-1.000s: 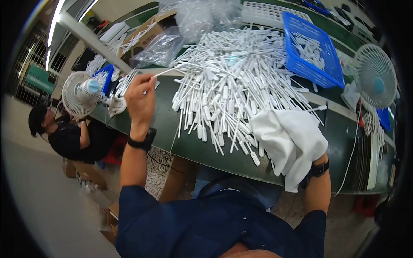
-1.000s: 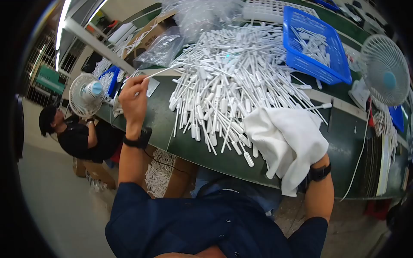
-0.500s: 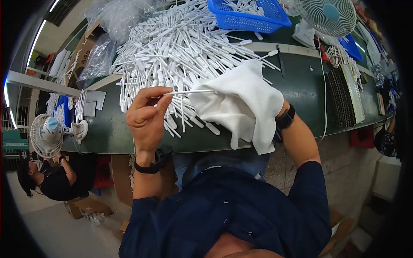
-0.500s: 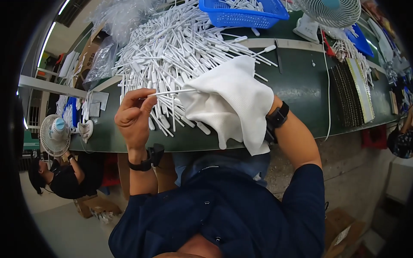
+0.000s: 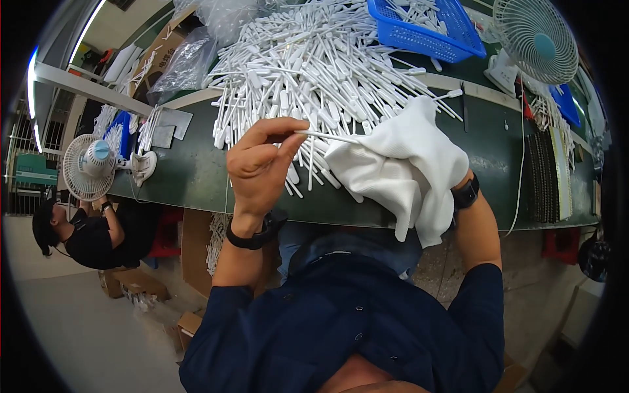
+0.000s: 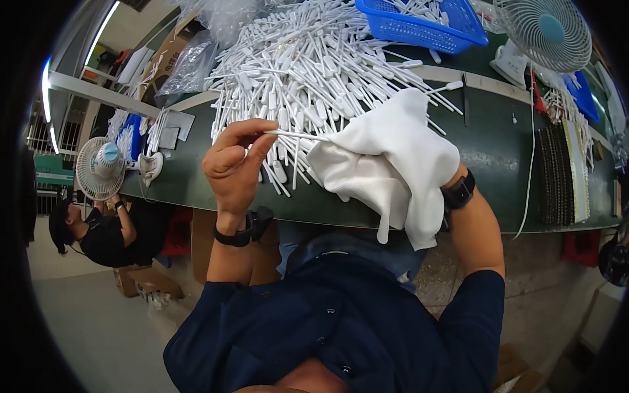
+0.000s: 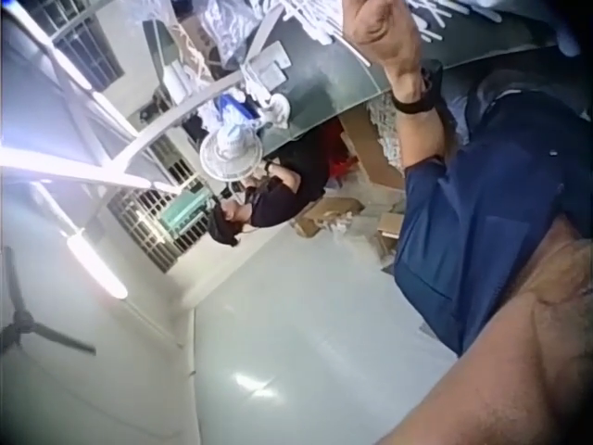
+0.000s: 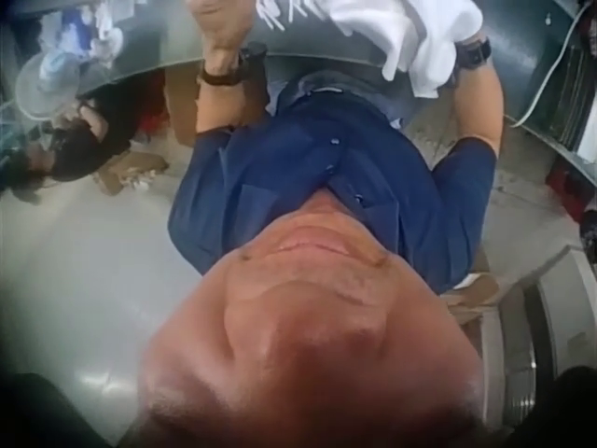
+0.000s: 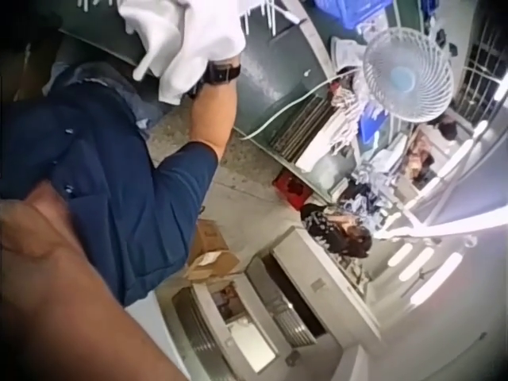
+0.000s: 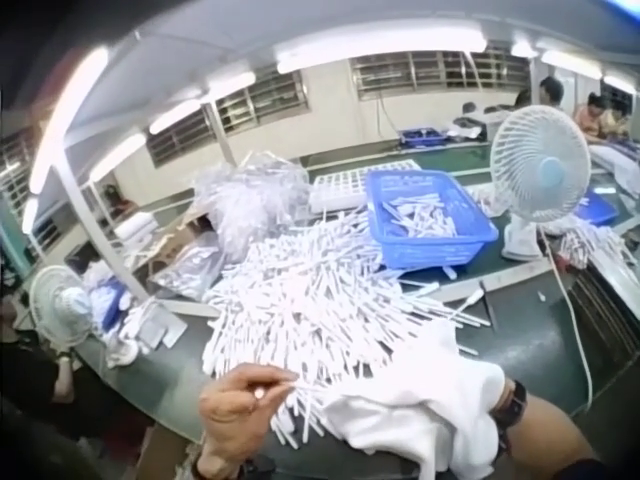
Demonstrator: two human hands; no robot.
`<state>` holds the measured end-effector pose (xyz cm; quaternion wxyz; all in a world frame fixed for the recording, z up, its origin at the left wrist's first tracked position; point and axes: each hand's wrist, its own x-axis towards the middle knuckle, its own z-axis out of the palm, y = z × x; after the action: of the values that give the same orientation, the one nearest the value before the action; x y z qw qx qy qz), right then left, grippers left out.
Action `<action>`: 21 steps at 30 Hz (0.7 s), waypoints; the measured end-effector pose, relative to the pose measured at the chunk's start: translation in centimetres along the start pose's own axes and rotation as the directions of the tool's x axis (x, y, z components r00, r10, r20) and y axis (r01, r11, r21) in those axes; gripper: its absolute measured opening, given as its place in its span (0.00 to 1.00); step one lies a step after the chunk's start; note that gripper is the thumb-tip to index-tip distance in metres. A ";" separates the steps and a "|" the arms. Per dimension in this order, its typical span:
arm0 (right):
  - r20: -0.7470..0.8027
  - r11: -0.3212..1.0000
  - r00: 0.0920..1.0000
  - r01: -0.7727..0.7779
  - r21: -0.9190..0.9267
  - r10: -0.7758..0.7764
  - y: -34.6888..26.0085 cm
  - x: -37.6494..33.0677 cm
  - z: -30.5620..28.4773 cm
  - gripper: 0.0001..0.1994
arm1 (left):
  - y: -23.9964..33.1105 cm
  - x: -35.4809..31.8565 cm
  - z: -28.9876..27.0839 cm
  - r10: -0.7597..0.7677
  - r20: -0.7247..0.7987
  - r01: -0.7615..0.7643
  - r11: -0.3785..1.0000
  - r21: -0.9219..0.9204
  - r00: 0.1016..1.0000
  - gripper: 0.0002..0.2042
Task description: The person cleans plastic components with a cloth, picking them up from a pile, wiping them, and placing them into a cardboard box.
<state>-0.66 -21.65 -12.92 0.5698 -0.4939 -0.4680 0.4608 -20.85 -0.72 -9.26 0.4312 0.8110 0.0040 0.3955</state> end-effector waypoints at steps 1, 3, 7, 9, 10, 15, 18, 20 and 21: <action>0.058 0.978 0.994 0.103 -0.183 -0.093 -1.0 0.3 0.2 0.18 | -0.2 0.0 -0.1 0.002 -0.004 -0.002 1.000 0.007 1.000 0.12; 0.132 0.912 0.975 0.213 -0.351 -0.177 -2.1 0.9 0.5 0.18 | -0.4 -0.1 -0.2 -0.110 -0.040 0.106 0.989 -0.102 0.993 0.12; 0.231 0.813 0.935 0.348 -0.466 -0.268 -2.6 1.4 0.5 0.19 | -0.4 -0.2 -0.1 -0.272 -0.067 0.252 0.943 -0.215 0.960 0.10; 0.131 0.920 0.982 0.176 -0.349 -0.138 -1.1 1.1 0.5 0.22 | -0.5 -0.3 -0.1 -0.324 -0.073 0.298 0.922 -0.245 0.943 0.09; 0.088 0.956 0.994 0.088 -0.280 -0.065 -0.6 1.0 0.6 0.24 | -0.6 -0.3 -0.2 -0.305 -0.067 0.278 0.924 -0.261 0.950 0.08; 0.042 0.952 0.993 0.116 -0.283 -0.108 0.4 0.6 1.1 0.29 | 0.1 -0.2 0.4 -0.333 -0.033 0.314 0.914 -0.258 0.942 0.05; 0.141 0.701 0.935 0.338 -0.628 -0.324 0.4 1.0 1.6 0.33 | 0.1 -1.2 2.3 -0.293 0.050 0.297 0.936 -0.189 0.955 0.03; 0.178 0.653 0.942 0.327 -0.683 -0.286 -0.9 1.2 2.1 0.33 | -0.3 -2.2 3.6 -0.129 0.178 0.147 0.985 -0.090 0.975 0.02; 0.223 0.593 0.940 0.336 -0.732 -0.256 -2.2 1.5 2.1 0.34 | -0.4 -2.1 3.8 -0.130 0.187 0.150 0.984 -0.100 0.974 0.02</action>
<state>-2.39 -20.09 -10.43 0.3551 -0.5797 -0.7193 0.1432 -19.74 -3.81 -12.08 0.5020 0.8152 -0.0002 0.2890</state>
